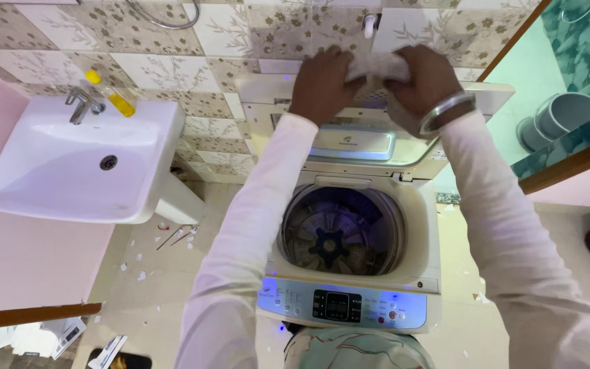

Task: The person wipes down the exterior and interior parts of a washing machine using a cloth, including the lid and the detergent drawer area.

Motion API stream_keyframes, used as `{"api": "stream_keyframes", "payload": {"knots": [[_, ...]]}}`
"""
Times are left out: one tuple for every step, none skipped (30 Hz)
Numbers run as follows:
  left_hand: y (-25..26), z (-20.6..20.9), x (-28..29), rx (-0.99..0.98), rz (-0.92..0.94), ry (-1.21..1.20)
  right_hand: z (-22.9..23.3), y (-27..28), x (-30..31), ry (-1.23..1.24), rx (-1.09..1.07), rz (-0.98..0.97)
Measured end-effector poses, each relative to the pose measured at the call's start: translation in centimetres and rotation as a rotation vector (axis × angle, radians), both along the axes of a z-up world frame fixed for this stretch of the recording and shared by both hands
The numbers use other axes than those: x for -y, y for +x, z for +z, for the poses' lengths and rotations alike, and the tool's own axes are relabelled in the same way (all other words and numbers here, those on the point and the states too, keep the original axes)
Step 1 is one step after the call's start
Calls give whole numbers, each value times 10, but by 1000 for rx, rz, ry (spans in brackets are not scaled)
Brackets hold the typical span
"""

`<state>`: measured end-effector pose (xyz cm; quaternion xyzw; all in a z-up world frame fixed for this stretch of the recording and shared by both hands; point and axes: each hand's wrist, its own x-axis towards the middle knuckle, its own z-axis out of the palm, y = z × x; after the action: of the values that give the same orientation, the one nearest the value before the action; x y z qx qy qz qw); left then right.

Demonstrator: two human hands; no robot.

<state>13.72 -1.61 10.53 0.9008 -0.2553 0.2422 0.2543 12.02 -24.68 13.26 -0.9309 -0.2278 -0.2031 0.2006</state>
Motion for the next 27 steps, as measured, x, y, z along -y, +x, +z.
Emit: {"api": "stream_keyframes", "payload": {"knots": [[20,3,1,-39,23,51,0,20,-4,1,-4,4],[29,-3,4,-43,27,52,-2,39,-8,-100,-162,-67],[40,-8,8,-223,79,67,-5,53,-11,-200,-309,-138],[49,-12,11,-402,131,80,-14,58,-14,-198,-303,-134],[55,-19,14,-399,133,80,-24,61,-15,-189,-341,-196],[59,-25,17,-397,165,101,-29,64,-15,-181,-378,-258],[63,-30,19,-397,196,123,-30,67,-14,-181,-378,-257],[71,-30,16,-396,197,123,-29,69,-13,-187,-405,-253],[73,-33,10,-417,122,141,-34,61,-14,-194,-453,-248],[71,-38,5,-438,47,157,-35,54,-14,-194,-472,-247],[67,-41,4,-439,43,162,-29,52,-14,-198,-473,-218],[61,-42,3,-440,23,152,-25,47,-13,-201,-474,-190],[58,-36,2,-433,7,136,-17,43,-12,-201,-467,-193],[55,-29,1,-425,5,135,-10,37,-11,-179,-509,-145],[46,-27,-1,-437,-25,158,-10,27,-11,-159,-563,-94],[36,-26,-2,-449,-55,181,-11,19,-10,-161,-567,-92],[25,-23,-5,-450,-53,182,-10,11,-10,-184,-526,-55],[13,-19,-7,-460,-70,181,-8,3,-11,-207,-484,-17],[2,-16,-9,-469,-87,177,-7,-6,-12,-208,-484,-15],[-9,-13,-10,-468,-85,176,-3,-16,-12,-209,-511,40],[-19,-10,-12,-485,-111,195,1,-26,-12,-209,-540,96],[-27,-7,-13,-502,-138,214,6,-34,-14,-208,-540,96],[-34,-5,-14,-504,-139,213,9,-42,-15,-260,-612,64],[-40,-3,-15,-550,-160,232,12,-46,-17,-311,-684,31],[-45,-2,-15,-601,-181,250,13,-50,-19,-312,-692,30],[-49,-1,-15,-608,-184,248,14,-52,-20,-260,-715,80],[-54,-1,-17,-603,-231,190,12,-55,-22,-207,-736,131]]}}
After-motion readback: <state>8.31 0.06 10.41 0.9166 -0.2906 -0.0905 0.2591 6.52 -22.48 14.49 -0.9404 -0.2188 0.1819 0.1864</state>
